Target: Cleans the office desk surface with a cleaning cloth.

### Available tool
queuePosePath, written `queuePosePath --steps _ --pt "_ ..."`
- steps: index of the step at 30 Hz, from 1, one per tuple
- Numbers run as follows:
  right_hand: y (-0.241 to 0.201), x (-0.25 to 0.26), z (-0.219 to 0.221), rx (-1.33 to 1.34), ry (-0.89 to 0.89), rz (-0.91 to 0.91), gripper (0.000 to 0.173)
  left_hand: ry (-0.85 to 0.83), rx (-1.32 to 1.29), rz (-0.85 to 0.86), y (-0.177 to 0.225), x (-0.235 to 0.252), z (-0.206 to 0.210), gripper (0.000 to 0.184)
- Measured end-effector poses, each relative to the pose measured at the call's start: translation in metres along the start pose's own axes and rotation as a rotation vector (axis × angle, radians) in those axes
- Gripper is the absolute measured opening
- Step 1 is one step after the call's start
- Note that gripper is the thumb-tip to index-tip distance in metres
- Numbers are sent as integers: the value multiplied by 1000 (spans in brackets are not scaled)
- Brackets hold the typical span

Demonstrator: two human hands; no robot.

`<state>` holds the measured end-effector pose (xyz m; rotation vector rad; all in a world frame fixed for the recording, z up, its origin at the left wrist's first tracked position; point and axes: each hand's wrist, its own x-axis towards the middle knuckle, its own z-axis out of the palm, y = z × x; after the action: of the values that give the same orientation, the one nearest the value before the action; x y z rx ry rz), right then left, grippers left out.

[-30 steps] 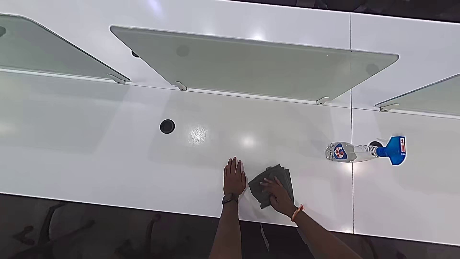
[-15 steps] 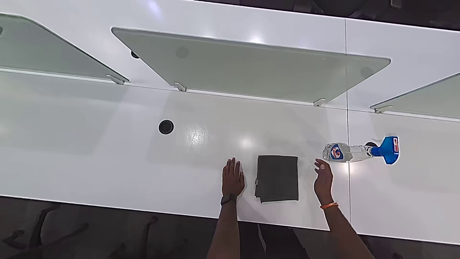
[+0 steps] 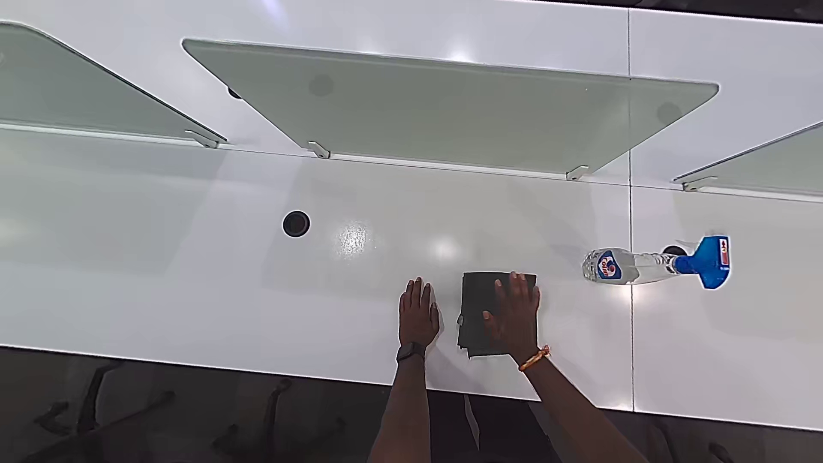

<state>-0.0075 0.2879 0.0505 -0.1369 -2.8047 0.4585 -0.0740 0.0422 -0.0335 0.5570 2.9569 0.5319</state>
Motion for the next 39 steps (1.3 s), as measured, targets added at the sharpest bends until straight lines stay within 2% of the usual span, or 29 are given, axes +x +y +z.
queuePosePath --steps 3,6,12,16,25,28,31,34,39 --pt "11 -19 38 -137 -359 76 80 -3 13 1 -1 0 2 58" --pt "7 -17 45 -180 -504 128 81 -15 18 -6 -1 -1 1 58" --pt "-9 -23 25 -136 -377 114 78 -10 11 4 2 -2 1 59" --pt "2 -22 49 -218 -457 153 81 1 46 -5 -2 3 0 59" --pt "3 -29 46 -183 -437 173 79 -3 83 10 6 -1 -4 62" --pt "2 -24 45 -181 -449 191 76 22 82 -48 15 10 -7 55" --pt "0 -24 43 -177 -462 198 75 1 78 -88 34 34 -17 51" --pt "1 -21 43 -175 -478 211 73 -45 60 17 45 74 -23 52" --pt "11 18 53 -174 -452 220 71 -132 110 112 37 149 -18 57"
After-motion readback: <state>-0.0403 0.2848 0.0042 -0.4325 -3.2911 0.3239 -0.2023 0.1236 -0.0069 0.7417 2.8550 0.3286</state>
